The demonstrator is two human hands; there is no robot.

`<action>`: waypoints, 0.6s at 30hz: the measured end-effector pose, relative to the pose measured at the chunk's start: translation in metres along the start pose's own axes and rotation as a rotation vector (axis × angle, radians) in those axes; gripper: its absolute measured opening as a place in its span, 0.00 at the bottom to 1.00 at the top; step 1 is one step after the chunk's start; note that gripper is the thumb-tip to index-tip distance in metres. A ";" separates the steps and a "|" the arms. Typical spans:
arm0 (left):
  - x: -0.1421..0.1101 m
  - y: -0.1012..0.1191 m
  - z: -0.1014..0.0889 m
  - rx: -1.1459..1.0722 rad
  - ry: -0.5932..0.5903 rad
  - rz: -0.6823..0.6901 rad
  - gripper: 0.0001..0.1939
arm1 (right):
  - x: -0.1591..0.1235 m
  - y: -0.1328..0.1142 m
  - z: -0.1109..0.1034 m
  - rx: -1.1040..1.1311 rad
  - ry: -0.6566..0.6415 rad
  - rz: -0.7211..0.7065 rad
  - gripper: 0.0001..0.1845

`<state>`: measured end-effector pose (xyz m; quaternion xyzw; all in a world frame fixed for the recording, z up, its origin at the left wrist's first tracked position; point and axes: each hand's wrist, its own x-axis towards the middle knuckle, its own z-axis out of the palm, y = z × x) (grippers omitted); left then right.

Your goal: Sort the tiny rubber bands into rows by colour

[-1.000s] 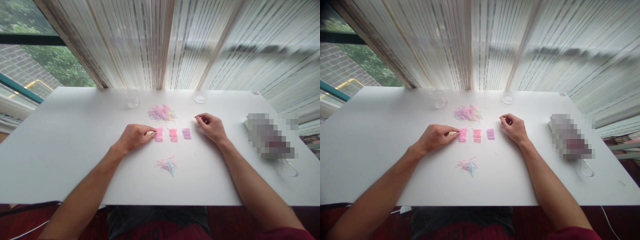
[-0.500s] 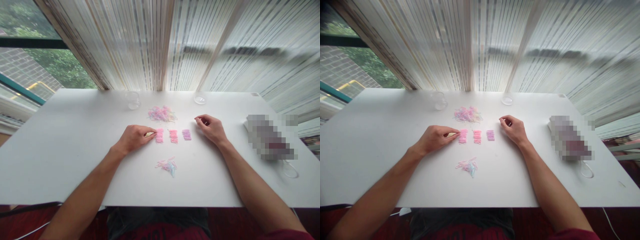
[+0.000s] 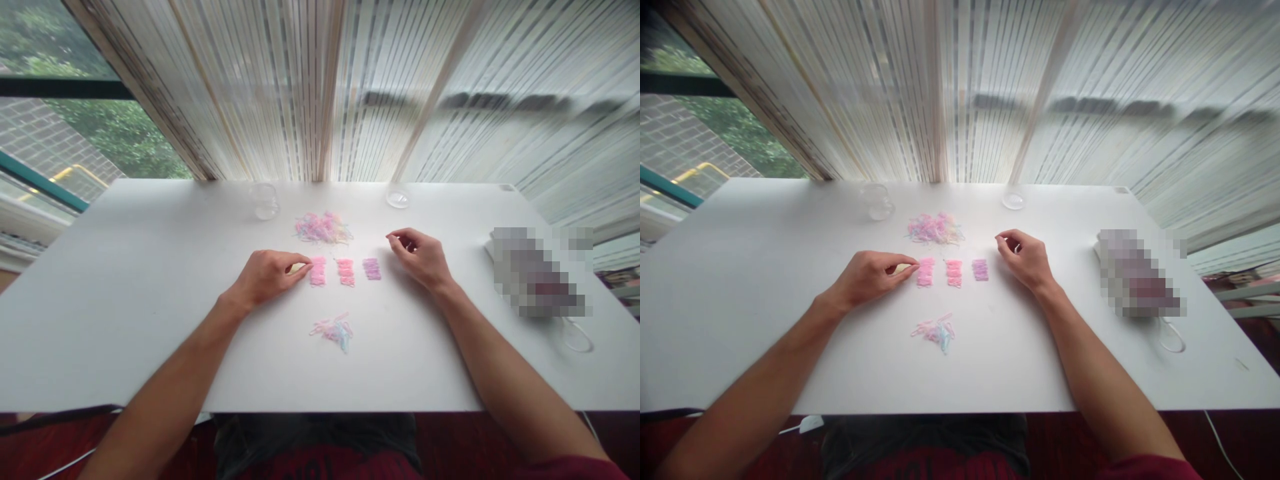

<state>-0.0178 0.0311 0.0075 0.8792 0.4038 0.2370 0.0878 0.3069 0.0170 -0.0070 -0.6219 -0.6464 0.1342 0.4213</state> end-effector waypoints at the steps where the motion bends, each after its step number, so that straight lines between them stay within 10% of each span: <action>1: 0.000 0.002 -0.001 -0.019 0.003 0.009 0.11 | -0.002 -0.004 0.000 0.007 -0.002 -0.034 0.11; 10: -0.002 0.033 -0.019 -0.270 -0.485 0.060 0.08 | -0.039 -0.064 -0.002 0.057 -0.611 -0.415 0.05; 18: -0.001 0.043 -0.026 -0.244 -0.701 -0.033 0.07 | -0.049 -0.076 0.007 -0.001 -0.888 -0.379 0.03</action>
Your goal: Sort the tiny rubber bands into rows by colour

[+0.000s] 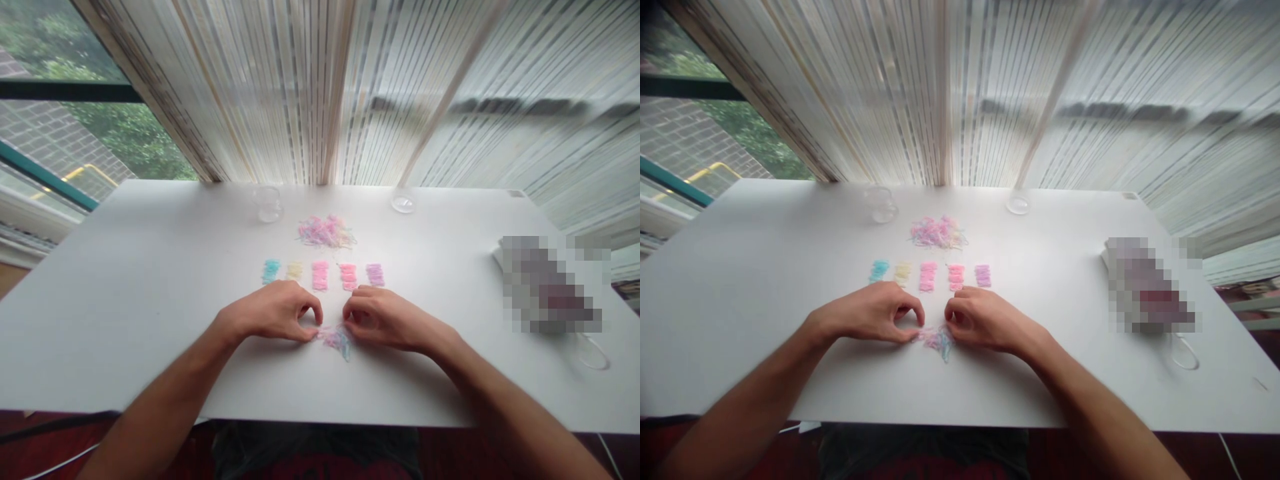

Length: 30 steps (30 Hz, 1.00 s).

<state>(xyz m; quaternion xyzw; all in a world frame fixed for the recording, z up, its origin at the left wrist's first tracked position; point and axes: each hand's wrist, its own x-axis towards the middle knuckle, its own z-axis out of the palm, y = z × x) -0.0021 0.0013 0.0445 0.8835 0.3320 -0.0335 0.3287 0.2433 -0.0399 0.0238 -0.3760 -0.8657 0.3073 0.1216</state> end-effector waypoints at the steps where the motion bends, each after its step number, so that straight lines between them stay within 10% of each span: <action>1: 0.000 0.000 0.000 0.003 -0.007 0.000 0.07 | 0.001 0.000 0.000 0.008 -0.008 0.002 0.04; 30: 0.009 -0.010 0.013 -0.006 0.478 0.245 0.08 | 0.006 0.010 0.013 -0.078 0.460 -0.218 0.06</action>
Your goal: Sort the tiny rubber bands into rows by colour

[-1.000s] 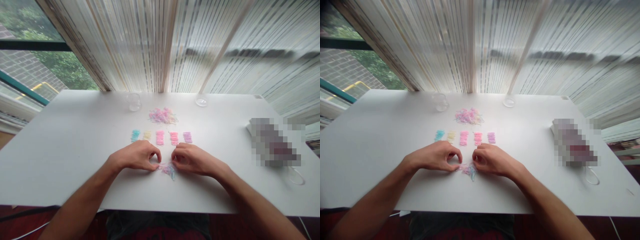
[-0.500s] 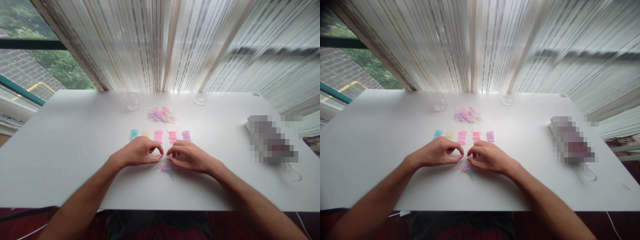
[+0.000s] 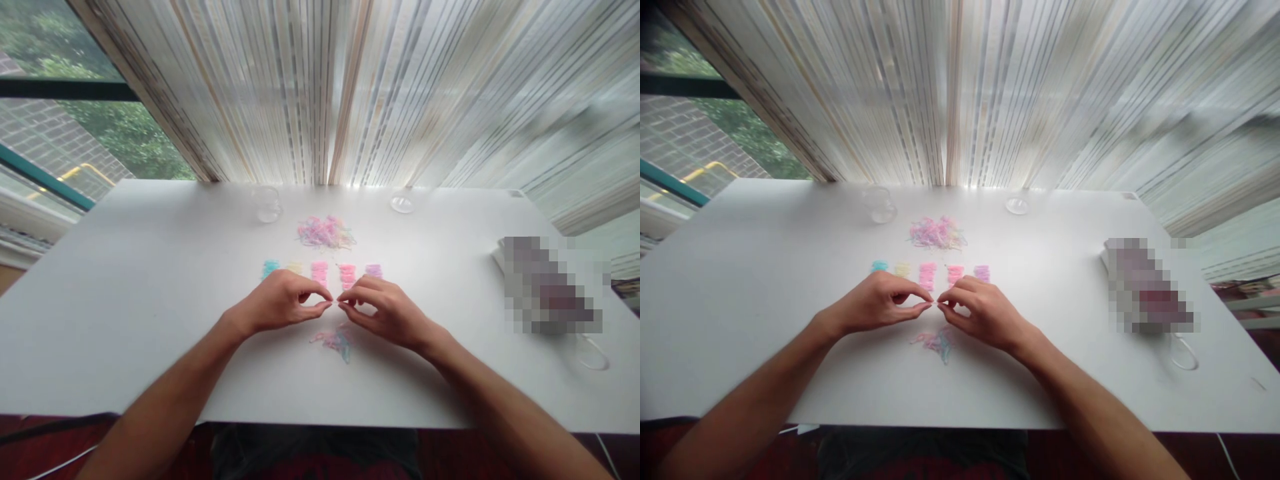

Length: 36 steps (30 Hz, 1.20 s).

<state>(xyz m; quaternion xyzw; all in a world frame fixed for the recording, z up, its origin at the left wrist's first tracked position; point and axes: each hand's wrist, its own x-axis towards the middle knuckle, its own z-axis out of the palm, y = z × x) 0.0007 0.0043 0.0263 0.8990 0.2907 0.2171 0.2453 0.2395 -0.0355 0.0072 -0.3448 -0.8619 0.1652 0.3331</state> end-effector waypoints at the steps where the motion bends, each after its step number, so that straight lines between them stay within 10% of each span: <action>1: 0.000 -0.001 0.001 0.003 0.033 0.001 0.08 | 0.000 0.000 0.000 -0.009 0.027 -0.005 0.06; 8: -0.001 -0.003 0.005 0.006 0.216 0.026 0.06 | 0.003 -0.002 -0.001 -0.055 0.144 0.007 0.07; 36: -0.001 -0.039 -0.012 -0.019 0.273 -0.022 0.11 | 0.001 0.043 -0.033 -0.185 0.472 0.296 0.07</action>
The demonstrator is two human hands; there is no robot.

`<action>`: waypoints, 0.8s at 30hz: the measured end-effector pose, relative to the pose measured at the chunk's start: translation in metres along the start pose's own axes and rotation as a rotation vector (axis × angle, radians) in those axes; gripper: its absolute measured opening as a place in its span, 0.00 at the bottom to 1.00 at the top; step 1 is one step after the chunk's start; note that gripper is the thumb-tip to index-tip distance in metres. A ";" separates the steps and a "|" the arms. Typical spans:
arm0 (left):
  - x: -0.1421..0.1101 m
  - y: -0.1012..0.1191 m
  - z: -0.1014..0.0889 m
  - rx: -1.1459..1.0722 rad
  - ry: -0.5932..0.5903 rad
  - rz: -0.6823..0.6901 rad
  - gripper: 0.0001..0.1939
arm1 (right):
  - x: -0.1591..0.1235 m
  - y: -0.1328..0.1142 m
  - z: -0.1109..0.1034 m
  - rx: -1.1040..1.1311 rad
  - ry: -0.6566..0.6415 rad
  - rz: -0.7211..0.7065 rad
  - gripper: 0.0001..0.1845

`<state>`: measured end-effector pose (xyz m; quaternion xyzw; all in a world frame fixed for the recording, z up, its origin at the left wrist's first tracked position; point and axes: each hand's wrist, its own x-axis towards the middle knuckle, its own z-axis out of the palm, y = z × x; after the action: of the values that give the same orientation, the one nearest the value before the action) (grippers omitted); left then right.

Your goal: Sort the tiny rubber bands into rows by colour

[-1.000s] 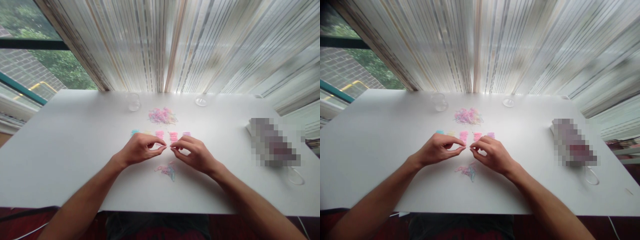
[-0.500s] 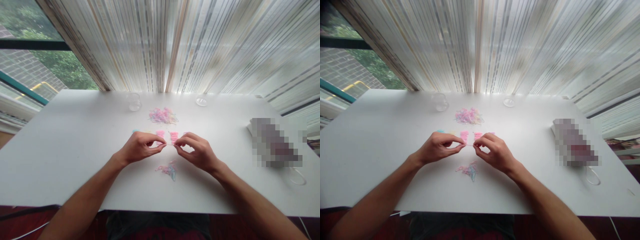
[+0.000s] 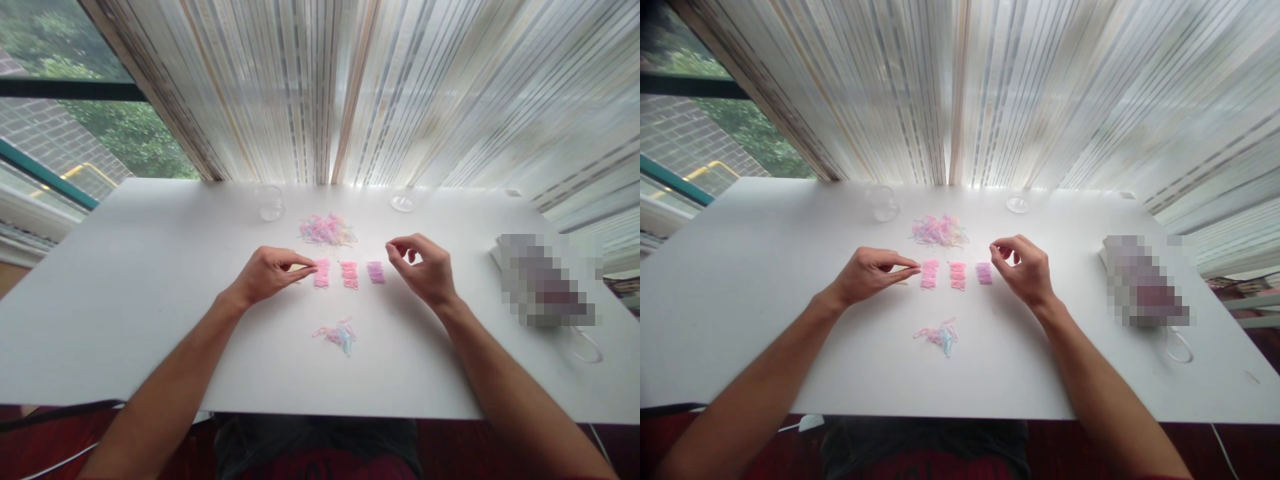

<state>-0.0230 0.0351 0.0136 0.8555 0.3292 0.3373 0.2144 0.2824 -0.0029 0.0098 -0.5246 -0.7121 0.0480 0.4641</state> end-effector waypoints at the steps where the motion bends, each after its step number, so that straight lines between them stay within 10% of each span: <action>1: 0.000 0.000 0.000 -0.001 0.001 -0.004 0.11 | 0.000 0.002 0.001 0.007 -0.007 0.010 0.07; 24: -0.001 0.025 0.020 -0.007 0.009 0.132 0.05 | -0.020 -0.037 0.019 0.206 -0.290 -0.317 0.03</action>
<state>0.0013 0.0145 0.0146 0.8732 0.2716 0.3555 0.1932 0.2428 -0.0270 0.0074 -0.3439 -0.8361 0.1219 0.4097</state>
